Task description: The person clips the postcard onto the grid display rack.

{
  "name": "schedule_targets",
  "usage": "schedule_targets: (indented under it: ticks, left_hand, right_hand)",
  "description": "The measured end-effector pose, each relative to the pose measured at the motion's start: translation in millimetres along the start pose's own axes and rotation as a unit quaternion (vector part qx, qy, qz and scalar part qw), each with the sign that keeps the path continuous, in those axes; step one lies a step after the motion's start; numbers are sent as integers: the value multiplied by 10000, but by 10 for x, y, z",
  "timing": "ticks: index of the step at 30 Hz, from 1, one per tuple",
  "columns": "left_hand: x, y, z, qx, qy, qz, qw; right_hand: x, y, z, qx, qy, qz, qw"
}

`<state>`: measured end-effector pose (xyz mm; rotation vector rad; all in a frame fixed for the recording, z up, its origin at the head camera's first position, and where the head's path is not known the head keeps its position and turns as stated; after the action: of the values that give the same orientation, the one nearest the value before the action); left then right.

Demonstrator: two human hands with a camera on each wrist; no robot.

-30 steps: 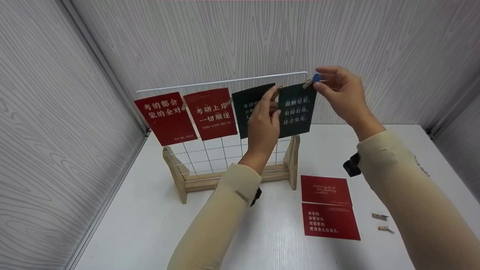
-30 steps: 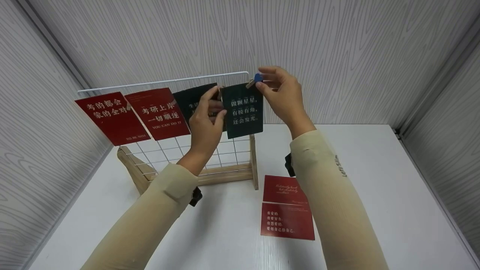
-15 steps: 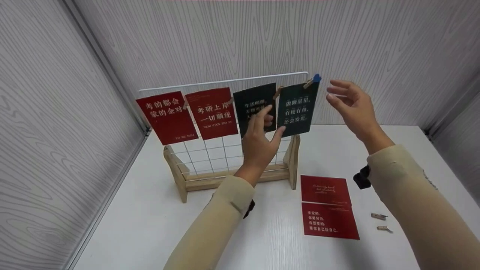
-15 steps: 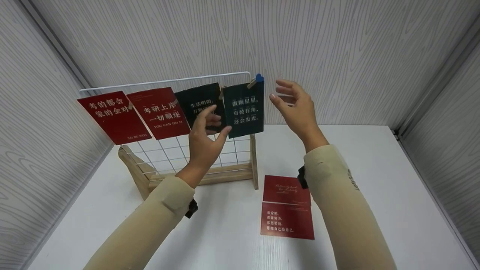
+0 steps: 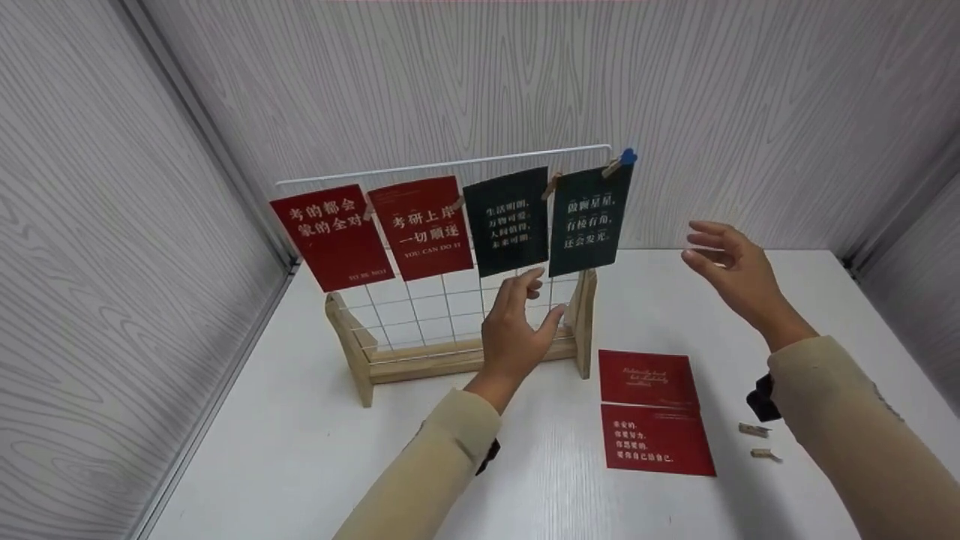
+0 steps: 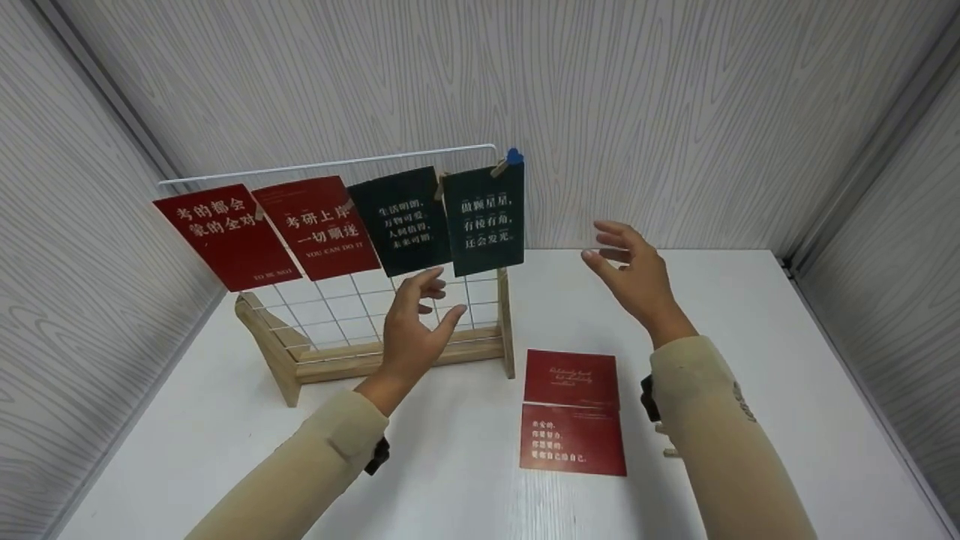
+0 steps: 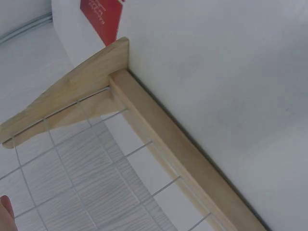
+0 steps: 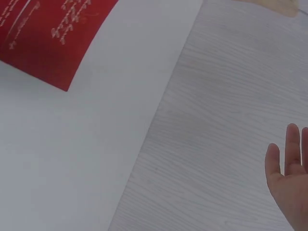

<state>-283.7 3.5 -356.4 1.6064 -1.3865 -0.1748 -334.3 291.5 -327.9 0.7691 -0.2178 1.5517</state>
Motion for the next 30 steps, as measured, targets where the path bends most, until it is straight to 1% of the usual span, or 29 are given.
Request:
schedule_targets:
  ticks: [6, 10, 15, 19, 21, 23, 26, 30]
  left_hand:
    - [-214, -309, 64, 253, 58, 338, 9991]
    - [-363, -495, 53, 405, -13, 586, 9975]
    - [-549, -685, 33, 662, -90, 1010, 9926]
    - [-687, -813, 12, 990, -97, 1472, 9841]
    - [-755, -879, 2, 1203, -52, 1744, 9773]
    - [-812, -942, -6, 1381, -3, 1944, 9712]
    - [-889, -1029, -24, 1525, 139, 2135, 9649]
    - [-990, -1140, -51, 1588, 302, 2338, 9588]
  right_hand:
    - [-4, -207, -374, -269, -120, 206, 9994]
    - [-3, -383, -571, -405, -270, 284, 9984]
    - [-23, -622, -793, -593, -417, 359, 9967]
    - [-33, -792, -975, -780, -566, 448, 9943]
    - [-25, -875, -1054, -839, -679, 476, 9930]
    - [-14, -954, -1122, -866, -806, 497, 9917]
    - [-4, -1064, -1218, -911, -968, 539, 9897]
    - [-12, -1212, -1339, -1033, -1056, 692, 9866]
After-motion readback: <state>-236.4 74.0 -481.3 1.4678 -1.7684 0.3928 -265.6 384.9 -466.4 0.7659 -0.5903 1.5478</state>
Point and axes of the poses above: each hand's wrist, its own y-axis towards the middle knuckle, its own x-axis out of the back of the hand, z = x × y, the point moved 7 cm from there along y, towards the middle knuckle, and after that the axes turned 4 degrees about z, right-handed, at the moved point
